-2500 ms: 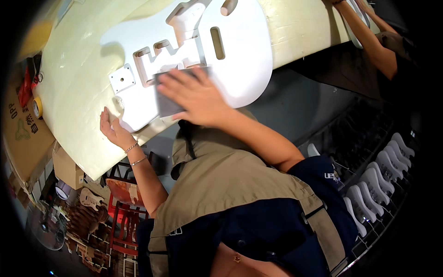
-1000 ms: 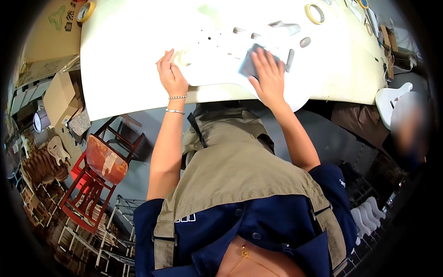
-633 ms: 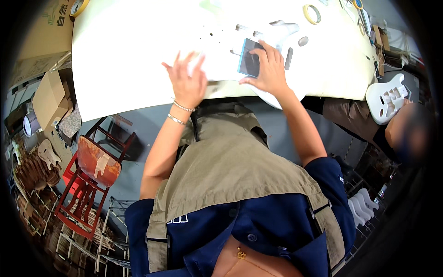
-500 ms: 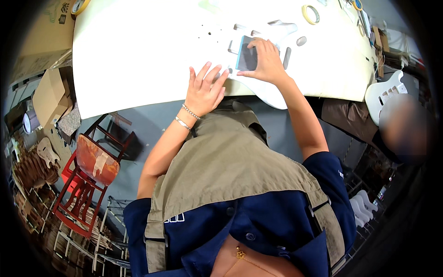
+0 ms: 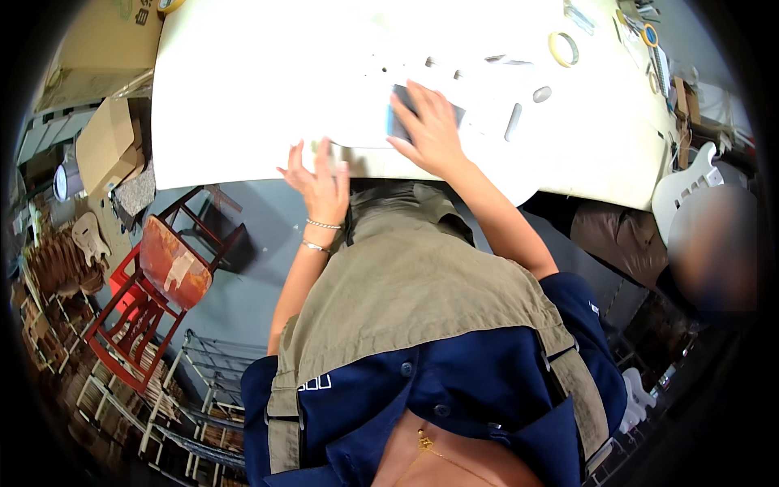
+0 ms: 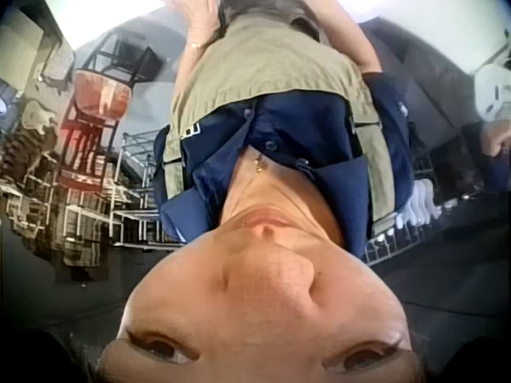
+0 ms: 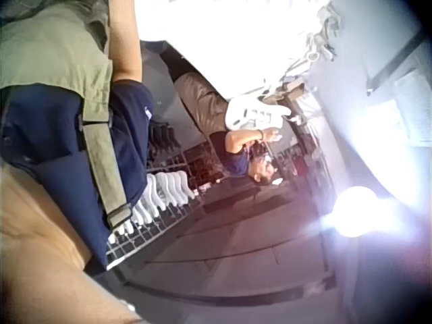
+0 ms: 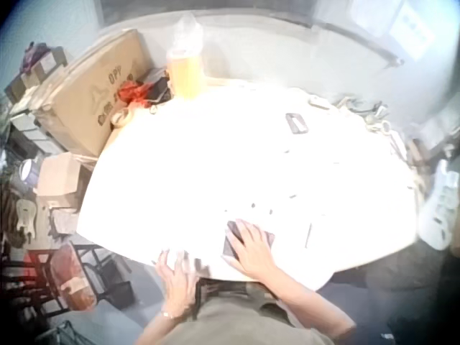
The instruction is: The person sands the surface of a white guitar body using a sanding block. They systematically rub the block across the top and bottom curves of the instrument, frequently flipping it over to access different areas. The person also briefly moves the guitar to a nearby rack and returns it to the table to continue sanding.
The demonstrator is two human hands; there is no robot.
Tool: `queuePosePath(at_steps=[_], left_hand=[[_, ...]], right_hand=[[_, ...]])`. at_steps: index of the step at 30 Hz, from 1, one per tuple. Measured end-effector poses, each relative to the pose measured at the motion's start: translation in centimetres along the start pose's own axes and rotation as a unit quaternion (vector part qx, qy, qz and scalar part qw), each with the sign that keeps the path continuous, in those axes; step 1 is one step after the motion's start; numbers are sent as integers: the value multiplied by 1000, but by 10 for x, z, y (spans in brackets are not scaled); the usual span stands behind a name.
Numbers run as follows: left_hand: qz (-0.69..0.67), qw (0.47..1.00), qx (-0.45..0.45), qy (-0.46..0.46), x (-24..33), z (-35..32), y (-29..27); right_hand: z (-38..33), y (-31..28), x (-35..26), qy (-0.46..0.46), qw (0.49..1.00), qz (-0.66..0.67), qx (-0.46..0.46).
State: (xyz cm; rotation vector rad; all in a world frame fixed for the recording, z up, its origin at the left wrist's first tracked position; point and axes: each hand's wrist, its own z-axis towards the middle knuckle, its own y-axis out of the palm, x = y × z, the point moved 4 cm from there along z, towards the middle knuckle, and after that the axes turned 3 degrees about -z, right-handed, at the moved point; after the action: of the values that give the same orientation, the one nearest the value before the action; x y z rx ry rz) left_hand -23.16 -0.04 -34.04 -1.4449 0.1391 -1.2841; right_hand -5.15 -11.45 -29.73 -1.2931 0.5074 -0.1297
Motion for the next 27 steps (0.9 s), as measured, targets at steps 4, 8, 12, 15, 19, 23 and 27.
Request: queuePosePath(at_steps=[4, 8, 12, 15, 19, 23, 27], left_hand=[[48, 994, 42, -84, -28, -5, -22], [47, 983, 100, -146, -47, -13, -39], [28, 976, 103, -192, -64, -24, -40], [24, 970, 111, -216, -69, -25, -35], [24, 967, 135, -216, -78, -21, -42], [-4, 965, 131, -226, -89, -13, -42], [15, 971, 121, -204, -93, -4, -45]], right_hand=[[57, 26, -14, -82, 996, -9, -19], [29, 14, -5, -118, 990, -17, -78], [55, 30, -45, -173, 977, -25, -123], [80, 52, -92, -218, 971, -34, -97], [33, 22, -61, -157, 973, -79, -150], [61, 45, -93, -113, 987, -75, -87], [78, 68, -127, -151, 969, -184, -70]])
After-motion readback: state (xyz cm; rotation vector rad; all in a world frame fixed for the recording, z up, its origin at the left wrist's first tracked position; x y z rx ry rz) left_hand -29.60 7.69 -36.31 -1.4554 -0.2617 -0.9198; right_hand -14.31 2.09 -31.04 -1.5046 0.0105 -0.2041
